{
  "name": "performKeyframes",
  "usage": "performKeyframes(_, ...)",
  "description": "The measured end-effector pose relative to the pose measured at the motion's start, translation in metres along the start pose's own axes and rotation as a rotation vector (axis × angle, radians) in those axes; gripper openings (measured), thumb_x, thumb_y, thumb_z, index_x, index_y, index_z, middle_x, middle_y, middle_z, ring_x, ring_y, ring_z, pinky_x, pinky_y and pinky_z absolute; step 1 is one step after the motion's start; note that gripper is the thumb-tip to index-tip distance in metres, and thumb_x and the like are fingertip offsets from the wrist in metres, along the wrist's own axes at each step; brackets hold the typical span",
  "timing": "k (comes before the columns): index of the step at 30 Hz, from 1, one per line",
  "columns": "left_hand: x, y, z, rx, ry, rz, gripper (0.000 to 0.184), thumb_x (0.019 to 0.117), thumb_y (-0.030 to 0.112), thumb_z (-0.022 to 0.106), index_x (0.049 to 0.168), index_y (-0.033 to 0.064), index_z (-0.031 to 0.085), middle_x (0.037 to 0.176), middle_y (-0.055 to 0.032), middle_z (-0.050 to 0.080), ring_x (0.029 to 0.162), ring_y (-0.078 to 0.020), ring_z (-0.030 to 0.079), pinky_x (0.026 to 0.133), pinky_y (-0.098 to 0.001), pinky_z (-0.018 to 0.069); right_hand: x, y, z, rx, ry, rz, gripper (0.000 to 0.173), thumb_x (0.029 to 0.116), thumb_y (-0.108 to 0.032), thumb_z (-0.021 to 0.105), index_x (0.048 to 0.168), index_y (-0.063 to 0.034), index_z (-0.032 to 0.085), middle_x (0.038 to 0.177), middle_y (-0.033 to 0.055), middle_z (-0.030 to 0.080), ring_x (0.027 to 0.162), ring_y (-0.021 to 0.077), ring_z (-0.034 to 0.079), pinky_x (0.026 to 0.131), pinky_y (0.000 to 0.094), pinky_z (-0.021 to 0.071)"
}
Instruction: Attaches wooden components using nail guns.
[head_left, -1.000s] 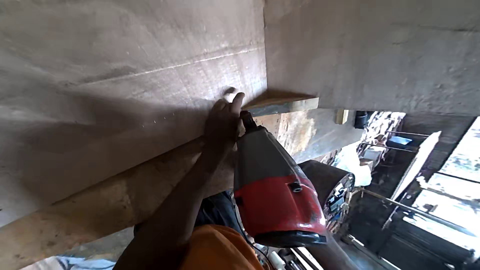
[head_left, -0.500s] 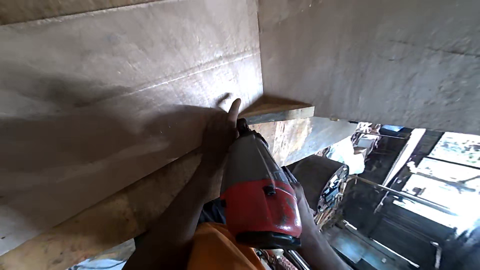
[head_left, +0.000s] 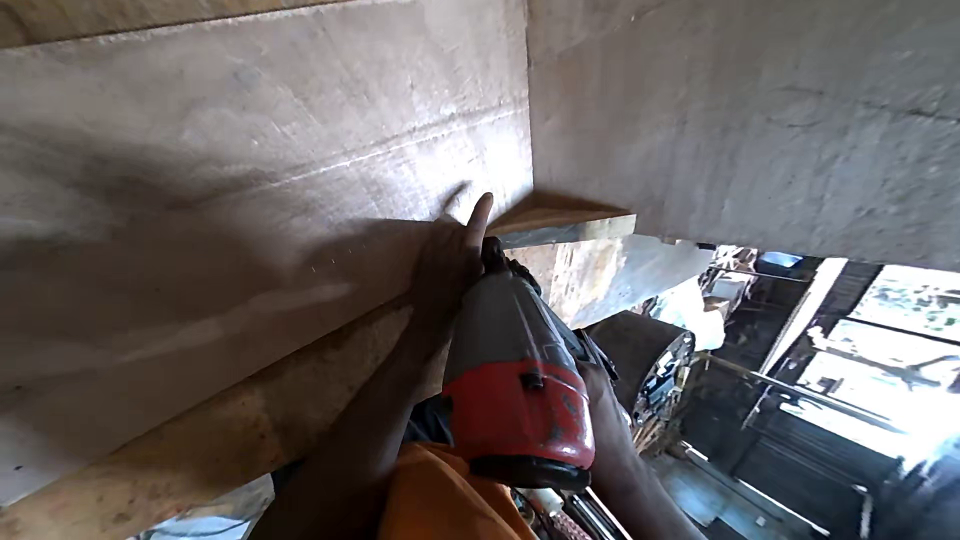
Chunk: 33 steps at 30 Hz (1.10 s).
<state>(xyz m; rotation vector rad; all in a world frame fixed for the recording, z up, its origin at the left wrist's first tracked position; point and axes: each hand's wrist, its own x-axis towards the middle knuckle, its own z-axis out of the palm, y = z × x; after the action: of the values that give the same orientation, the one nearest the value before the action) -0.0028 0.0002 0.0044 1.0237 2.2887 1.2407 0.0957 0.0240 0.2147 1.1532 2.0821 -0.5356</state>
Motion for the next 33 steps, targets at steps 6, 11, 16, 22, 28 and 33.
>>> performKeyframes(6, -0.001, -0.001, 0.000, 0.003, 0.013, 0.001, 0.061, 0.0946, 0.012, 0.066, 0.153, 0.0106, 0.049, 0.099, -0.0076, 0.077, 0.091, -0.0232, 0.072, 0.084, -0.0372, 0.0567, -0.004, 0.013, 0.018, 0.004, 0.109, -0.046, 0.051, 0.0844, -0.031, 0.070, 0.127, -0.0029, 0.065, 0.077, 0.0117, 0.069, 0.066, 0.0299, 0.070, 0.055, 0.0537, 0.0555)
performKeyframes(11, -0.001, 0.004, -0.005, 0.018, 0.066, -0.022, 0.058, 0.0942, 0.006, 0.063, 0.151, 0.0104, 0.052, 0.093, -0.0092, 0.076, 0.087, -0.0257, 0.072, 0.078, -0.0374, 0.0570, -0.012, 0.016, 0.027, 0.016, 0.120, -0.014, 0.058, 0.0817, -0.040, 0.071, 0.133, -0.0134, 0.062, 0.081, 0.0061, 0.070, 0.072, 0.0247, 0.071, 0.060, 0.0525, 0.0565)
performKeyframes(16, -0.001, 0.000, 0.002, -0.031, 0.003, -0.046, 0.063, 0.0955, 0.013, 0.065, 0.156, 0.0166, 0.046, 0.101, -0.0031, 0.077, 0.097, -0.0204, 0.071, 0.086, -0.0347, 0.0564, -0.022, 0.033, 0.038, 0.022, 0.234, -0.109, 0.054, 0.0811, -0.042, 0.067, 0.123, -0.0077, 0.067, 0.084, 0.0058, 0.071, 0.072, 0.0221, 0.071, 0.062, 0.0497, 0.0580)
performKeyframes(22, 0.000, 0.000, -0.001, -0.024, -0.053, -0.004, 0.066, 0.0937, 0.016, 0.069, 0.155, 0.0138, 0.046, 0.103, -0.0032, 0.077, 0.103, -0.0225, 0.070, 0.090, -0.0361, 0.0546, -0.022, 0.037, 0.030, 0.056, 0.207, -0.122, 0.051, 0.0847, -0.041, 0.065, 0.126, -0.0104, 0.067, 0.085, 0.0035, 0.072, 0.074, 0.0193, 0.071, 0.061, 0.0475, 0.0591)
performKeyframes(28, 0.001, 0.003, 0.001, 0.076, -0.011, 0.035, 0.049, 0.0975, 0.013, 0.063, 0.146, 0.0129, 0.058, 0.100, -0.0067, 0.077, 0.102, -0.0263, 0.070, 0.092, -0.0374, 0.0541, -0.020, 0.030, 0.021, 0.109, 0.189, -0.183, 0.049, 0.0855, -0.036, 0.065, 0.123, -0.0039, 0.068, 0.083, 0.0062, 0.072, 0.071, 0.0214, 0.071, 0.060, 0.0463, 0.0586)
performKeyframes(33, 0.001, 0.001, 0.006, 0.126, 0.075, 0.107, 0.036, 0.1000, 0.011, 0.061, 0.135, 0.0139, 0.067, 0.091, -0.0098, 0.074, 0.091, -0.0281, 0.071, 0.086, -0.0380, 0.0557, -0.019, 0.034, 0.032, 0.119, 0.176, -0.144, 0.057, 0.0874, -0.039, 0.062, 0.133, -0.0059, 0.062, 0.082, 0.0064, 0.071, 0.067, 0.0224, 0.070, 0.056, 0.0477, 0.0570)
